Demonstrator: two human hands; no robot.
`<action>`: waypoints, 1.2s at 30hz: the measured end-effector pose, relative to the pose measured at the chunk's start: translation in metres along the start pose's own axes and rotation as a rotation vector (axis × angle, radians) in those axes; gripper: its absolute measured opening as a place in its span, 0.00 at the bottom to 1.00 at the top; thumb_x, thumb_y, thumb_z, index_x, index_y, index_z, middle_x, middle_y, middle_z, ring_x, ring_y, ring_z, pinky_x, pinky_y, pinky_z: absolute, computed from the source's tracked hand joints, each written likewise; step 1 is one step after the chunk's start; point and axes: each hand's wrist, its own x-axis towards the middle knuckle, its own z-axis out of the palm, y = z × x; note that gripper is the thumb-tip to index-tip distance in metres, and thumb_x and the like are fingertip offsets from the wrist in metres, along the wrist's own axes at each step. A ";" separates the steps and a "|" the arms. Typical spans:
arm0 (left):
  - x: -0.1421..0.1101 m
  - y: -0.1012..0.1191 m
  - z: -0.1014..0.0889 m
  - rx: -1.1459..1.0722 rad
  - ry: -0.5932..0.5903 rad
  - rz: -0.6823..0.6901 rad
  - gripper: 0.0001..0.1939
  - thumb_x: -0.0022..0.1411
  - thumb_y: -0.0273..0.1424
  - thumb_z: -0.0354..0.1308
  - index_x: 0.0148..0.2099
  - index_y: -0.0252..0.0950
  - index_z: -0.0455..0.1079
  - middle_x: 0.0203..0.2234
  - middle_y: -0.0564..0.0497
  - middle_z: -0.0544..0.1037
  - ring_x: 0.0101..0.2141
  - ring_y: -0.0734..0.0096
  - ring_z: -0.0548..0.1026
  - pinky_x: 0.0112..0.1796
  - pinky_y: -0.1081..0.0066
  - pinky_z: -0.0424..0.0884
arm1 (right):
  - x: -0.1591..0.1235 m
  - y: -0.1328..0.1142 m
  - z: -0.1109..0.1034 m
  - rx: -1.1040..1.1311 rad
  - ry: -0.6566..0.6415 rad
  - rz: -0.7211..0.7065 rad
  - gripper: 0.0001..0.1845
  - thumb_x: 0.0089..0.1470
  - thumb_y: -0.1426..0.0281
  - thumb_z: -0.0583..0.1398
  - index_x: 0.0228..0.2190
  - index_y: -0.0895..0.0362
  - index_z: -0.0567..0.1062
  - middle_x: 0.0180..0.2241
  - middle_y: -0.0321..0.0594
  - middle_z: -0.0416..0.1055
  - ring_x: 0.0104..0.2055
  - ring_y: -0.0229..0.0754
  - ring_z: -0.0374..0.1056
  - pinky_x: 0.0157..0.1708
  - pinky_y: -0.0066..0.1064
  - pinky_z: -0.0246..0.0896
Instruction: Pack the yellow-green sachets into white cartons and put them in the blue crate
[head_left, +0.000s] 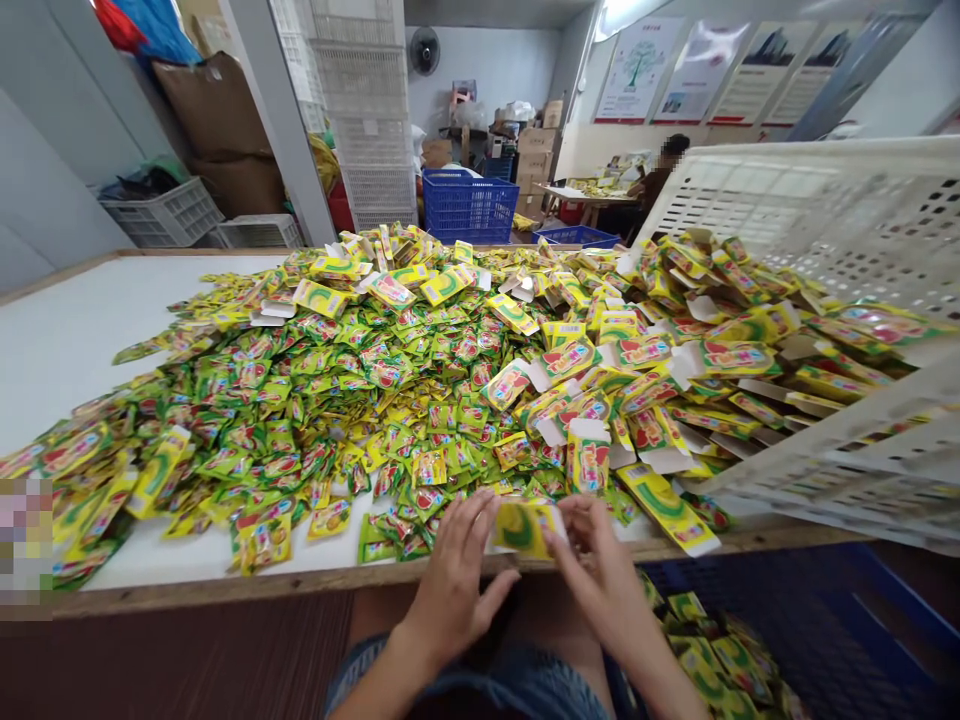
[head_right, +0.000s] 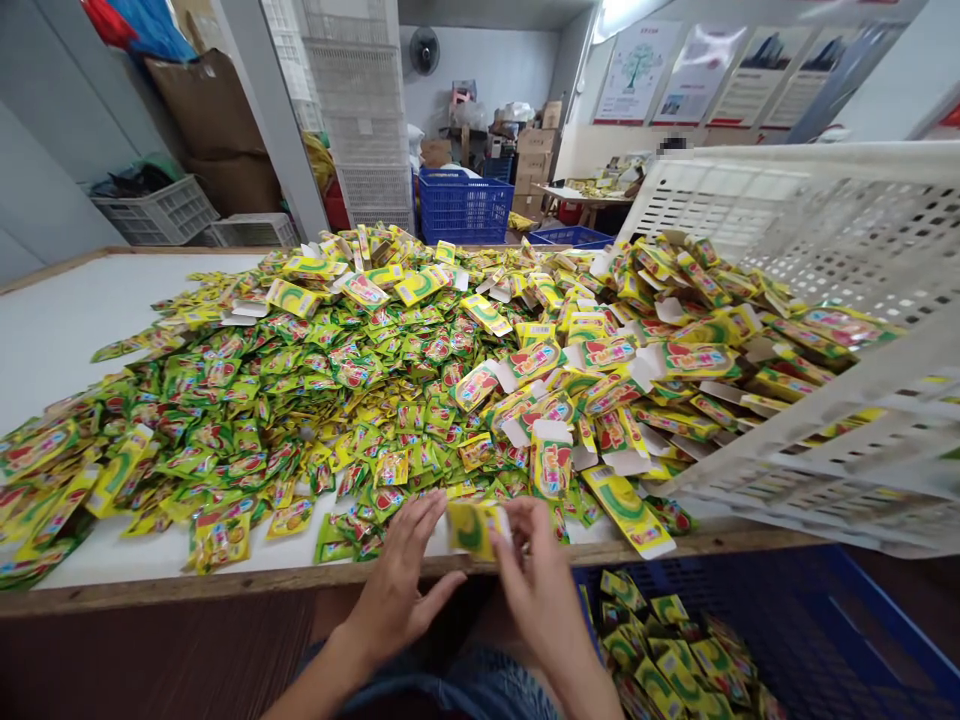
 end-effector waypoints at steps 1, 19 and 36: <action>0.001 0.001 0.002 -0.008 0.008 0.002 0.35 0.57 0.27 0.56 0.64 0.39 0.49 0.57 0.41 0.64 0.58 0.53 0.60 0.57 0.49 0.52 | -0.001 -0.013 0.006 0.057 -0.066 -0.023 0.12 0.56 0.65 0.54 0.42 0.54 0.62 0.36 0.41 0.70 0.37 0.42 0.69 0.36 0.31 0.65; -0.025 -0.024 -0.043 -0.571 0.505 -0.587 0.18 0.57 0.35 0.59 0.49 0.35 0.66 0.37 0.47 0.77 0.38 0.65 0.75 0.41 0.70 0.70 | 0.090 -0.018 0.098 -0.312 -0.084 -0.424 0.09 0.58 0.73 0.53 0.33 0.55 0.73 0.33 0.38 0.74 0.39 0.42 0.66 0.52 0.45 0.48; 0.013 -0.032 -0.038 -0.732 0.253 -0.705 0.23 0.52 0.37 0.62 0.48 0.30 0.68 0.34 0.43 0.80 0.35 0.61 0.78 0.39 0.67 0.71 | 0.089 0.005 0.093 -0.031 0.047 -0.042 0.08 0.53 0.66 0.54 0.32 0.56 0.71 0.30 0.40 0.71 0.29 0.42 0.68 0.32 0.34 0.64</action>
